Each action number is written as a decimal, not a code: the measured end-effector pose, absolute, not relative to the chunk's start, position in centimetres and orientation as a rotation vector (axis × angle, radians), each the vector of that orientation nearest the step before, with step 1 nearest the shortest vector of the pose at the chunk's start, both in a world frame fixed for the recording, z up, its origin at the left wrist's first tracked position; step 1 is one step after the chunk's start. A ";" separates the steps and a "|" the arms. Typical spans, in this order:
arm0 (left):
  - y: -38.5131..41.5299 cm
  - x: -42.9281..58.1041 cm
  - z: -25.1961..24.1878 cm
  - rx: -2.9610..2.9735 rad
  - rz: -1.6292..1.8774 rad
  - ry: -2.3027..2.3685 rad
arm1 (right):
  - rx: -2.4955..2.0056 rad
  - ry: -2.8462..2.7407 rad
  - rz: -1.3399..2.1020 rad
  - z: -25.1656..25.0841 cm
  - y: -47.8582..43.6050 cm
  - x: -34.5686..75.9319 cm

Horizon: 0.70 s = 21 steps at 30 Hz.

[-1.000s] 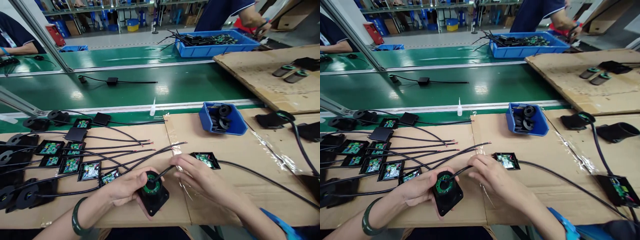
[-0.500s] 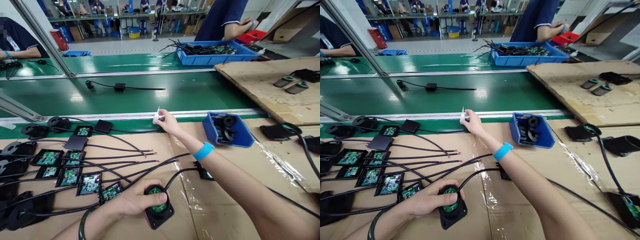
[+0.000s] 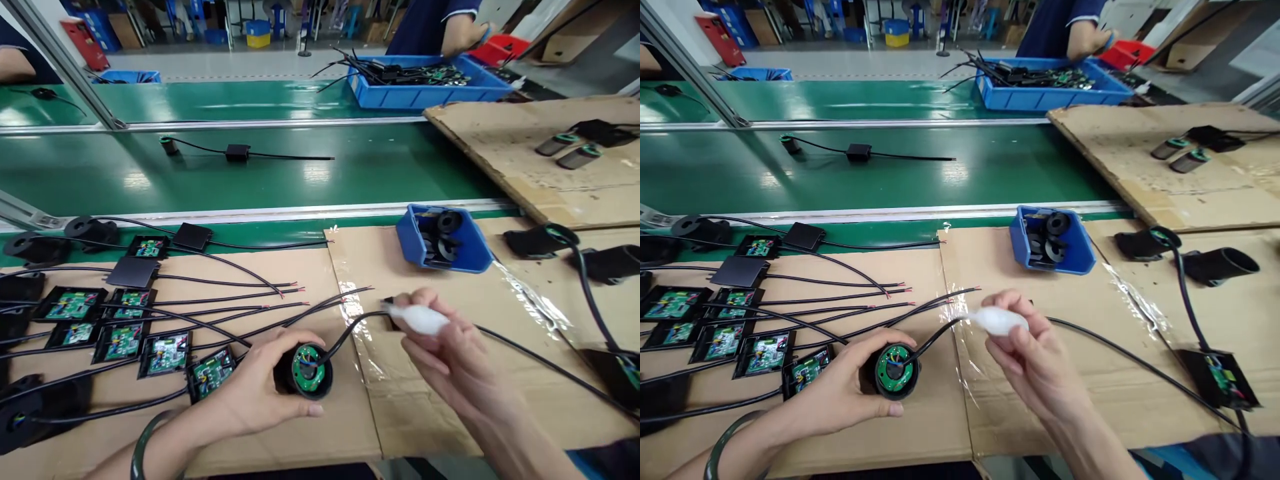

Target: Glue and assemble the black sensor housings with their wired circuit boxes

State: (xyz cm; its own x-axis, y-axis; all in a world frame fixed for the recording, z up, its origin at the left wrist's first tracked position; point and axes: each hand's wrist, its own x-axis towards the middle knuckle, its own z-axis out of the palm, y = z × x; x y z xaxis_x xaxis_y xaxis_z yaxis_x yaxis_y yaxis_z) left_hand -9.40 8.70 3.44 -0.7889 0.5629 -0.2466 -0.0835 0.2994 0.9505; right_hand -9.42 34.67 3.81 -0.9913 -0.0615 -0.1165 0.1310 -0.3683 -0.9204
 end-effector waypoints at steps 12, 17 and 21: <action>9.6 -7.8 2.4 0.717 1.098 2.377 | 0.447 1.435 -2.694 0.2 34.3 -3.2; 9.4 -7.7 1.5 0.809 1.020 2.497 | 0.477 1.680 -2.720 1.4 33.2 -3.4; 9.4 -7.7 1.5 0.810 0.987 2.524 | 0.487 1.895 -2.684 1.8 32.4 -3.4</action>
State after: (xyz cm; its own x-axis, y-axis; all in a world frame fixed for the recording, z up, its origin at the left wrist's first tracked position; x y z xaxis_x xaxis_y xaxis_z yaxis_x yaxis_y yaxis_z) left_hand -7.67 9.41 1.46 -0.7912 0.6064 -0.0796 0.3914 0.6020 0.6960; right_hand -3.36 32.36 1.77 -0.9413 0.3103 -0.1329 0.0215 -0.3380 -0.9409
